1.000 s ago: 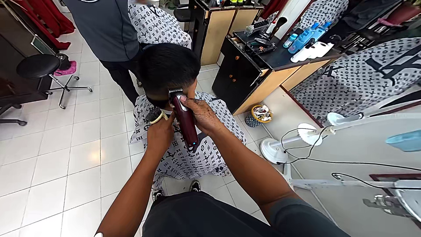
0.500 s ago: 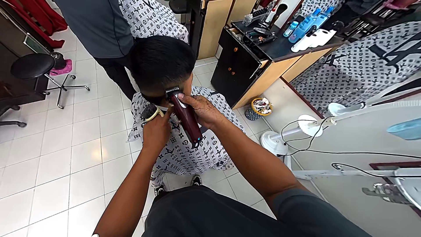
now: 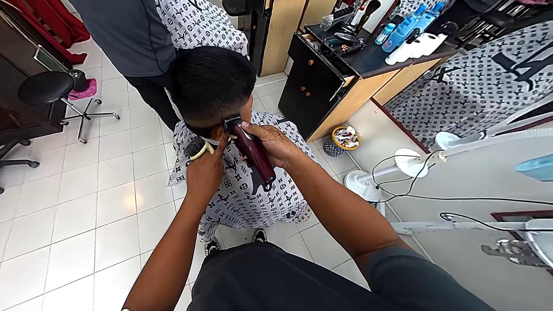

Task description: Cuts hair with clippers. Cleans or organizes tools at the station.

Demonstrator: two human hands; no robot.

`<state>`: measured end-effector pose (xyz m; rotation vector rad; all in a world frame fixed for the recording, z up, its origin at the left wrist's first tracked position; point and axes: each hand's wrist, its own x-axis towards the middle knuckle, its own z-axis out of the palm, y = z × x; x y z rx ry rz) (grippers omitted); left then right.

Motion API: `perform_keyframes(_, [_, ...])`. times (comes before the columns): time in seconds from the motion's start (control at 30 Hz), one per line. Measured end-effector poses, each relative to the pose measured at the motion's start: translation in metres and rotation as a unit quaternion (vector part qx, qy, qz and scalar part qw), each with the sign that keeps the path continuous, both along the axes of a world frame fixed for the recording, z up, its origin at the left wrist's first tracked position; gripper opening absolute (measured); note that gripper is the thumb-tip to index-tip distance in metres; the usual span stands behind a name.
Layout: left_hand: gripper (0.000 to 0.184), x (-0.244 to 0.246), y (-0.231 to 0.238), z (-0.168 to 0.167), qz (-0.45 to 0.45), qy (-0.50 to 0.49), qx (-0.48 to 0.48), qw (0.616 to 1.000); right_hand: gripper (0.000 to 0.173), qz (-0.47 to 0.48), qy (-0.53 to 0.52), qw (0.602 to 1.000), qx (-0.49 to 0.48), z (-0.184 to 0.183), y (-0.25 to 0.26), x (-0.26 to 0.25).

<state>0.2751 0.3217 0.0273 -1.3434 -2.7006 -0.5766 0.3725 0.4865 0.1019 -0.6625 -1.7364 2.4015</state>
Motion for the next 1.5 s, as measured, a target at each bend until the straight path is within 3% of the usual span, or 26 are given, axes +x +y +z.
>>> perform_keyframes(0.13, [0.080,0.001,0.000,0.000,-0.003,0.008,-0.002,1.000,0.042,-0.016,0.037,0.999,0.007,0.002,0.001,-0.001])
perform_keyframes(0.57, [0.085,0.001,-0.001,0.005,-0.010,0.000,-0.024,1.000,0.039,0.008,-0.017,0.995,0.102,0.004,0.027,0.004])
perform_keyframes(0.93, [0.085,0.002,0.000,0.002,-0.016,0.024,-0.009,1.000,0.038,-0.002,0.012,0.991,0.132,0.009,0.039,0.004])
perform_keyframes(1.07, [0.084,0.001,-0.002,0.002,-0.016,0.022,-0.013,1.000,0.040,0.024,-0.044,0.980,0.192,0.013,0.050,0.005])
perform_keyframes(1.5, [0.082,0.001,-0.002,0.003,-0.017,0.011,-0.013,1.000,0.034,-0.018,-0.007,0.963,0.267,0.010,0.036,-0.001])
